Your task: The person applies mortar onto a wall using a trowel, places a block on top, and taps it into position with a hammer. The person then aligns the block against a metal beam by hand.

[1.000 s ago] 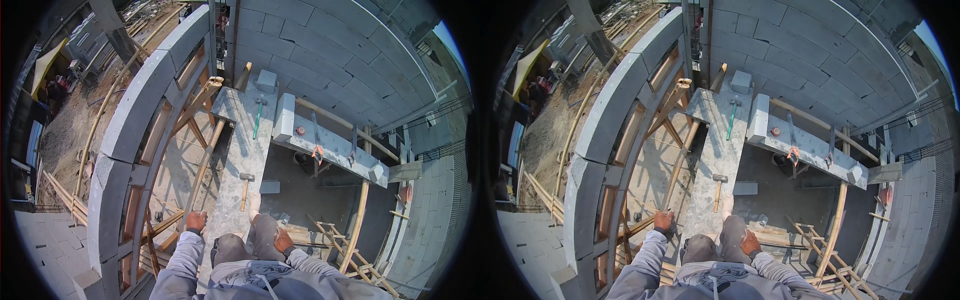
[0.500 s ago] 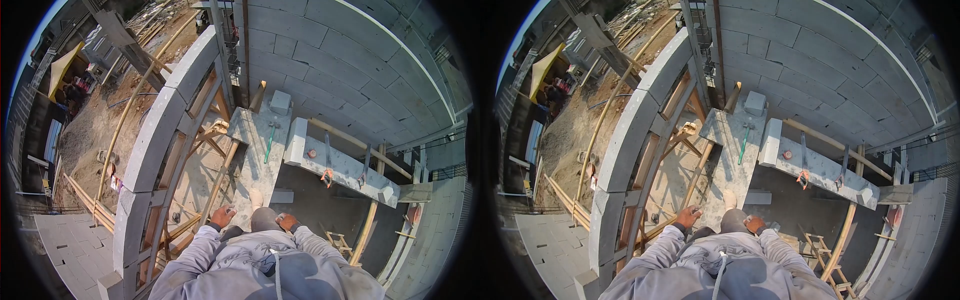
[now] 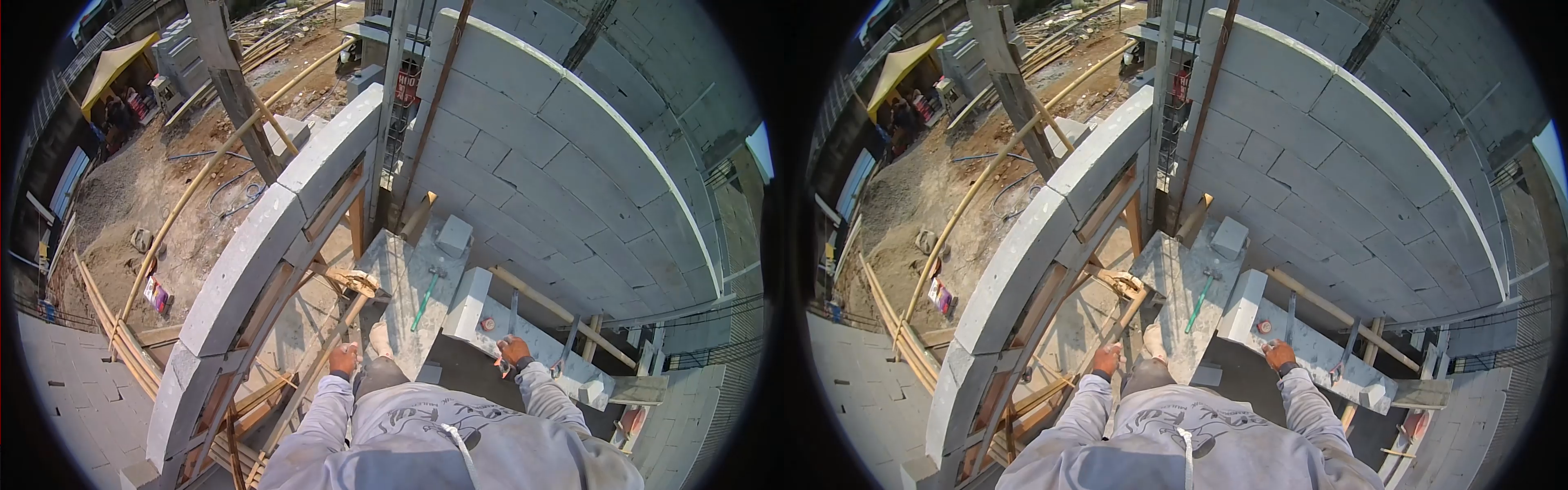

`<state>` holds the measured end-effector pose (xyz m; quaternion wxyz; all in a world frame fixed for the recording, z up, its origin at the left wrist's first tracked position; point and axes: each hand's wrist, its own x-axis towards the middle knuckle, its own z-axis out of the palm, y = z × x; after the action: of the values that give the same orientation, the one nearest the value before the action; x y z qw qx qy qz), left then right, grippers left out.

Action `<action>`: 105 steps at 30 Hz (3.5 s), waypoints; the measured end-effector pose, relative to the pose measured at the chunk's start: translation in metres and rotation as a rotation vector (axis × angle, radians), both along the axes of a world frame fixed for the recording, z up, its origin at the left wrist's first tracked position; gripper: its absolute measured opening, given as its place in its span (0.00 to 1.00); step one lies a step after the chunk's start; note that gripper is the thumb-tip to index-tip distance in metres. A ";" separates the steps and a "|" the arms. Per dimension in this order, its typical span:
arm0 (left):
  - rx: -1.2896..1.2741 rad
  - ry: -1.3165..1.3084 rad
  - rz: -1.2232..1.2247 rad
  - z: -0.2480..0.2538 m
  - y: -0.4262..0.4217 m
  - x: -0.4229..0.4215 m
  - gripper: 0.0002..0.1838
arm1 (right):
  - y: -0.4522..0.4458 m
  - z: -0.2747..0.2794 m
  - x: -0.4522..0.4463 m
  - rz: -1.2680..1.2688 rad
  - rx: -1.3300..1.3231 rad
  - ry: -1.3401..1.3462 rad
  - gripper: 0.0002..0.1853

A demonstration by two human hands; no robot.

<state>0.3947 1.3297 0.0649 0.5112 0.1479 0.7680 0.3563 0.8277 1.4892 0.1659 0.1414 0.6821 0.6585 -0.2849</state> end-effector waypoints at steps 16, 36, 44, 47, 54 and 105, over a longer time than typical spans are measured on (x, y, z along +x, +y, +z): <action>0.277 0.026 0.160 0.115 0.151 -0.085 0.16 | 0.134 -0.066 -0.105 0.111 -0.144 0.222 0.20; 0.254 0.101 0.301 0.132 0.413 -0.090 0.19 | 0.639 -0.044 -0.452 0.430 0.976 0.563 0.18; 0.071 0.128 0.434 0.112 0.388 -0.086 0.19 | 0.713 -0.117 -0.485 0.464 0.543 0.703 0.08; 0.056 0.069 0.518 0.102 0.381 -0.078 0.19 | 0.661 -0.050 -0.495 0.374 0.490 0.693 0.12; 0.019 0.038 0.439 0.104 0.419 -0.084 0.19 | 0.673 -0.088 -0.477 0.419 0.436 0.290 0.11; 0.523 0.061 0.226 0.072 0.708 -0.115 0.21 | 0.686 -0.030 -0.497 -0.576 -0.339 1.145 0.10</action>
<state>0.2798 2.0375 0.1370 0.3896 0.1987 0.6766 0.5924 0.3302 2.1751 0.1360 -0.2076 0.5400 0.3671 -0.7284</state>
